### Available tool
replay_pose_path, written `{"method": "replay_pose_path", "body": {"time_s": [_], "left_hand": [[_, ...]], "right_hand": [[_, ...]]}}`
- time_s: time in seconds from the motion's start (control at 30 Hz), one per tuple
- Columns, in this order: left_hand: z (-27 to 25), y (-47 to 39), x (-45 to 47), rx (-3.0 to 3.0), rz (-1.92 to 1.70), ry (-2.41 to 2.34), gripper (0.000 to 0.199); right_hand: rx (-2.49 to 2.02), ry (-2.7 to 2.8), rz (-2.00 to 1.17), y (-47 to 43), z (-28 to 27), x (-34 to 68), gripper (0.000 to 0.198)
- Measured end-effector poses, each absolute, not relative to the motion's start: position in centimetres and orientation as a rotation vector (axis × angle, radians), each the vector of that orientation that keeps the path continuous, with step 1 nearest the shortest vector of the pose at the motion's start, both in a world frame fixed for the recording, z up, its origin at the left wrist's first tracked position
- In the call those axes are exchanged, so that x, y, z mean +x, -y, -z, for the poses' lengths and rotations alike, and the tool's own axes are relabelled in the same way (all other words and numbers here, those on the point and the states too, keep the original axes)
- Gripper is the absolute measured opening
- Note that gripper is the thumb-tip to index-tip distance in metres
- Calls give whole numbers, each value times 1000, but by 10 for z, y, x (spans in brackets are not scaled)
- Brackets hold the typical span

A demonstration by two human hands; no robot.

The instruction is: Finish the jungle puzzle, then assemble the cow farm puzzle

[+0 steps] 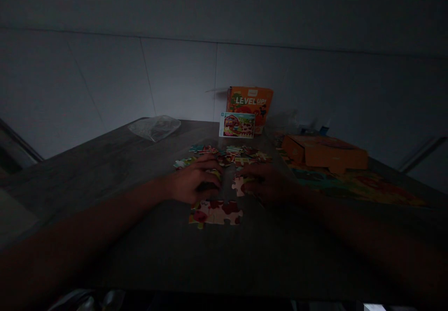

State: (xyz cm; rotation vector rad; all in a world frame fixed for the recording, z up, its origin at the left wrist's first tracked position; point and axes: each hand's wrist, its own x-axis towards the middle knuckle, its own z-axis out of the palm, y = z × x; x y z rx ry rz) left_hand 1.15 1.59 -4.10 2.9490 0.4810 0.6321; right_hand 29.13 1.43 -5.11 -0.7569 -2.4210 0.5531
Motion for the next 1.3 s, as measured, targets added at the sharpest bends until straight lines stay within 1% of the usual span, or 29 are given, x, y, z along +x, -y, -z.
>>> {"method": "replay_pose_path", "body": {"time_s": [0.1, 0.2, 0.3, 0.37, 0.47, 0.63, 0.77, 0.9, 1.03, 1.1, 1.17, 1.27, 1.3], "left_hand": [[40, -13, 12, 2950, -623, -459, 13], [37, -7, 15, 2929, -602, -414, 17], [34, -1, 19, 2905, -557, -347, 23], [34, 1, 20, 2894, -523, -307, 29], [35, 1, 21, 2882, -487, -286, 35], [36, -2, 20, 2891, -468, -317, 35], [35, -2, 19, 2882, -475, -308, 37], [36, -2, 19, 2875, -480, -324, 39], [38, -3, 19, 2868, -488, -316, 39], [39, -3, 20, 2874, -484, -304, 37], [38, -3, 20, 2874, -486, -305, 36], [36, -1, 21, 2864, -502, -324, 35], [35, -1, 21, 2863, -503, -326, 34]], "right_hand": [[-781, 2400, -682, -14, 49, 291, 34], [-829, 2268, -931, -11, 45, 290, 41], [-810, 2223, -1026, -10, 39, 290, 34], [-809, 2272, -978, -10, 39, 290, 30], [-811, 2348, -941, -11, 44, 289, 31], [-629, 2487, -883, -11, 53, 287, 27], [-566, 2558, -837, -9, 51, 285, 25], [-489, 2557, -706, -4, 49, 282, 22], [-380, 2499, -499, 9, 47, 273, 31], [-397, 2503, -358, 16, 44, 269, 35], [-484, 2548, -248, 21, 41, 268, 32], [-654, 2675, -190, 25, 35, 272, 23], [-707, 2724, -193, 26, 33, 273, 26]]}}
